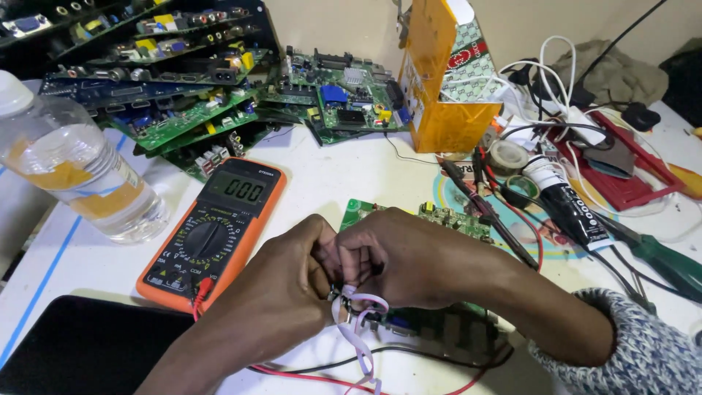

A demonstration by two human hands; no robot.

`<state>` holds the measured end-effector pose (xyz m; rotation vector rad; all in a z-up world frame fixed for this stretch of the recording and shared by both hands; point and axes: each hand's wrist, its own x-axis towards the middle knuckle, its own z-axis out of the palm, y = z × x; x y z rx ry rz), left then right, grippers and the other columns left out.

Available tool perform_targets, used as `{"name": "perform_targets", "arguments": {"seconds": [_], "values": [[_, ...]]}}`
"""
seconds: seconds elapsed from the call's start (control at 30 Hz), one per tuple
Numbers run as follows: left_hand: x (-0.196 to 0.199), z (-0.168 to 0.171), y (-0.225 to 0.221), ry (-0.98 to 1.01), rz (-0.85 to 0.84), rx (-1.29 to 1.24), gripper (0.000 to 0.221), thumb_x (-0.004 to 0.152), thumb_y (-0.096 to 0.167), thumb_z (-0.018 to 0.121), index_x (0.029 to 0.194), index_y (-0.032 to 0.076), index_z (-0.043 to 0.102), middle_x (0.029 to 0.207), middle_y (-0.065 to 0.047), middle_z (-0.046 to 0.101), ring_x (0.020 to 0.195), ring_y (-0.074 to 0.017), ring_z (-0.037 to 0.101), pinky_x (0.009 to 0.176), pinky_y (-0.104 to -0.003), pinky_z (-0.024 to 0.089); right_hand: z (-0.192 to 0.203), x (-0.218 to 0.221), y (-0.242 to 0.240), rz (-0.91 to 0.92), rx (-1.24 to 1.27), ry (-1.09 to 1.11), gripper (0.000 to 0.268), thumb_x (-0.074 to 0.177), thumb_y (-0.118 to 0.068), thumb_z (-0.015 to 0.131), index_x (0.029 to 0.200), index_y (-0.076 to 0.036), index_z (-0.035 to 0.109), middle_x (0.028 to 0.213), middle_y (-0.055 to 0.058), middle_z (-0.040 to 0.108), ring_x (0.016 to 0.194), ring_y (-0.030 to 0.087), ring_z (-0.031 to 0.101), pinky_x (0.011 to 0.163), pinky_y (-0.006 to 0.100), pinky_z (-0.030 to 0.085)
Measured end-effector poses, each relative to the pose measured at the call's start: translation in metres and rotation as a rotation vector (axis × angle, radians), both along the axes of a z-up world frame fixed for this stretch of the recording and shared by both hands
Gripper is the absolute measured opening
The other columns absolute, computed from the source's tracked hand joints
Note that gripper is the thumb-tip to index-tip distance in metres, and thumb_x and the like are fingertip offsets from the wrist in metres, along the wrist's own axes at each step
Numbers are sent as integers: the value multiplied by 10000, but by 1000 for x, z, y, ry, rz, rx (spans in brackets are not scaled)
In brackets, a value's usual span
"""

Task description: Connecting various ribbon cables and wire connectors to a television circuit board on a repair bench.

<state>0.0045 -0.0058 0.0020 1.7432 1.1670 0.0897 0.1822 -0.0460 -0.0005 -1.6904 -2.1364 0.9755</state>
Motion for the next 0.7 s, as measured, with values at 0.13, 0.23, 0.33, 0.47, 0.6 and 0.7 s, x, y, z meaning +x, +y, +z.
{"name": "perform_targets", "arguments": {"seconds": [0.13, 0.23, 0.33, 0.47, 0.6, 0.7], "values": [[-1, -2, -1, -94, -9, 108, 193, 785, 72, 846, 922, 172, 755, 689, 7, 601, 640, -95, 471, 584, -256, 373, -11, 20, -17, -73, 94, 316, 108, 834, -119, 846, 932, -152, 815, 870, -47, 831, 704, 47, 661, 646, 212, 510], [-4, -9, 7, -85, 8, 251, 362, 684, -68, 644, 799, 198, 862, 771, 55, 792, 761, -82, 673, 671, -250, 504, -7, 55, -27, -89, 239, 554, 224, 856, -180, 765, 1047, -64, 782, 1057, 110, 839, 947, 189, 820, 830, 274, 682], [-16, -18, 21, -75, -20, 338, 514, 618, -94, 501, 836, 186, 873, 836, 33, 850, 786, -119, 758, 700, -280, 548, -7, 95, -40, -342, 361, 574, 189, 780, -42, 814, 963, 1, 791, 950, 132, 839, 852, 214, 817, 810, 312, 692], [-22, -26, 30, -33, -70, 311, 360, 751, 43, 616, 916, 222, 881, 924, 66, 893, 848, -56, 857, 766, -218, 610, 4, 134, -65, -310, 148, 498, 137, 758, 5, 837, 889, -36, 837, 867, 115, 870, 773, 249, 872, 724, 363, 751], [-19, -43, 34, -109, -60, 323, 135, 773, 238, 869, 886, 276, 934, 853, 82, 842, 819, -59, 801, 742, -251, 609, 1, 147, -95, -165, -67, 234, 268, 701, -300, 946, 953, -206, 943, 995, -6, 946, 889, 151, 861, 750, 349, 633], [-16, -54, 35, -173, -38, 387, 128, 721, 120, 838, 735, 231, 898, 775, 78, 825, 747, -69, 778, 688, -254, 563, -12, 150, -112, -184, -111, 215, 233, 719, -365, 994, 891, -211, 965, 929, -6, 891, 874, 144, 825, 757, 330, 586]]}}
